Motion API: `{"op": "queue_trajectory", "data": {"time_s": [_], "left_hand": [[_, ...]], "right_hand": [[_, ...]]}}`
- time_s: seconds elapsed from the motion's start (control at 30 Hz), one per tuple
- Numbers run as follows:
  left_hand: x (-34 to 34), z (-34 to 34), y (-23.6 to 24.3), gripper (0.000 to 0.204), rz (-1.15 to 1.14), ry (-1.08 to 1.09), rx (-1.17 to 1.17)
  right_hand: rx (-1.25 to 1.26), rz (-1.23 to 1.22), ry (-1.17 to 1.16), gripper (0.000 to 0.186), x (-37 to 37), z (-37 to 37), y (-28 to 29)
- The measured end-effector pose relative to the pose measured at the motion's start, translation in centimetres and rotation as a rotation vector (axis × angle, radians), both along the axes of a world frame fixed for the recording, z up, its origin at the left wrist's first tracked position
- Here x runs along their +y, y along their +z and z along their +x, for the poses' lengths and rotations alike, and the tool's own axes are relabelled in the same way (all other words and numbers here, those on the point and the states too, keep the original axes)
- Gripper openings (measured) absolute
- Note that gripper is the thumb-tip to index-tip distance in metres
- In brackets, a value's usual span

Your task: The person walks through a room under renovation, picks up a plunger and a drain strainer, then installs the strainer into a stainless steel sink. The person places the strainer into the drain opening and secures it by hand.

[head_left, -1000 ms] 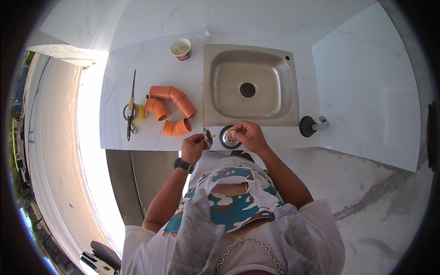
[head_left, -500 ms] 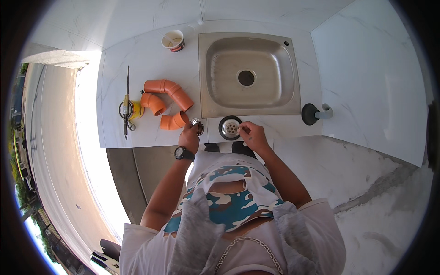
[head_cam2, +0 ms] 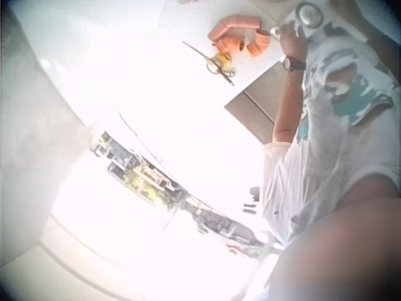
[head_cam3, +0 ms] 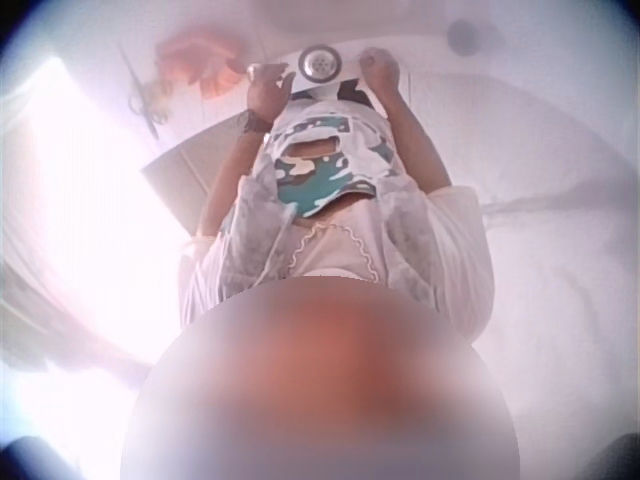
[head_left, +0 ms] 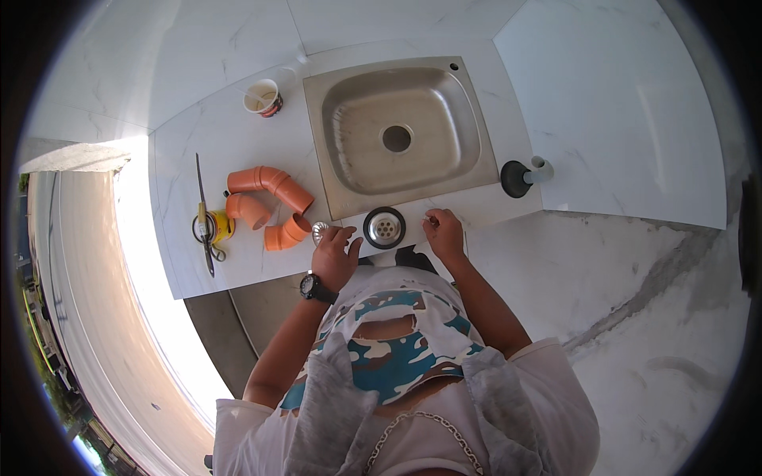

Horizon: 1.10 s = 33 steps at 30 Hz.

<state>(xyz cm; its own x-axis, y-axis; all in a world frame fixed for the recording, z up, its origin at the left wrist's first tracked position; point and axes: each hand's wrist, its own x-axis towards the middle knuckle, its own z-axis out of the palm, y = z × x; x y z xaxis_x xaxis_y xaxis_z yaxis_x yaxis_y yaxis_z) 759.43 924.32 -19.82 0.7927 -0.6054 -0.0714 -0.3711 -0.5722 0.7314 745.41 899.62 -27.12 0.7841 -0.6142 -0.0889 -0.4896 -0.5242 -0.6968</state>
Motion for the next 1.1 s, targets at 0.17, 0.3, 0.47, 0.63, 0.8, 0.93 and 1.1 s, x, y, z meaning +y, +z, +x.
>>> {"op": "queue_trajectory", "data": {"time_s": [0.17, 0.3, 0.47, 0.63, 0.8, 0.93, 1.1], "left_hand": [[-3.6, 0.8, -3.1, 0.032, -0.01, -0.104, -0.029], [-4.5, 1.6, -5.2, 0.034, 0.112, -0.127, 0.059], [-4.9, 2.3, -6.0, 0.036, 0.18, -0.112, 0.201], [-4.8, 1.5, -5.5, 0.043, 0.149, -0.151, 0.128], [-5.2, 0.9, -4.5, 0.055, 0.183, -0.152, 0.205], [-5.7, 1.0, -4.6, 0.058, 0.234, -0.12, 0.238], [-6.0, 0.7, -4.8, 0.057, 0.265, -0.093, 0.233]], "right_hand": [[0.009, -0.065, 0.026, 0.023, -1.0, 0.1, -0.4], [0.006, -0.168, 0.012, 0.025, 0.0, 1.2, 1.7], [0.189, 0.151, 0.207, 0.03, 2.6, 3.5, 4.0], [0.248, 0.064, 0.168, 0.026, 3.8, 4.7, 2.6], [0.254, -0.105, 0.19, 0.02, 2.7, 5.4, 0.0], [0.307, -0.095, 0.195, 0.017, 2.5, 6.1, -0.2], [0.274, -0.081, 0.161, 0.018, 2.7, 6.4, 0.7]]}}
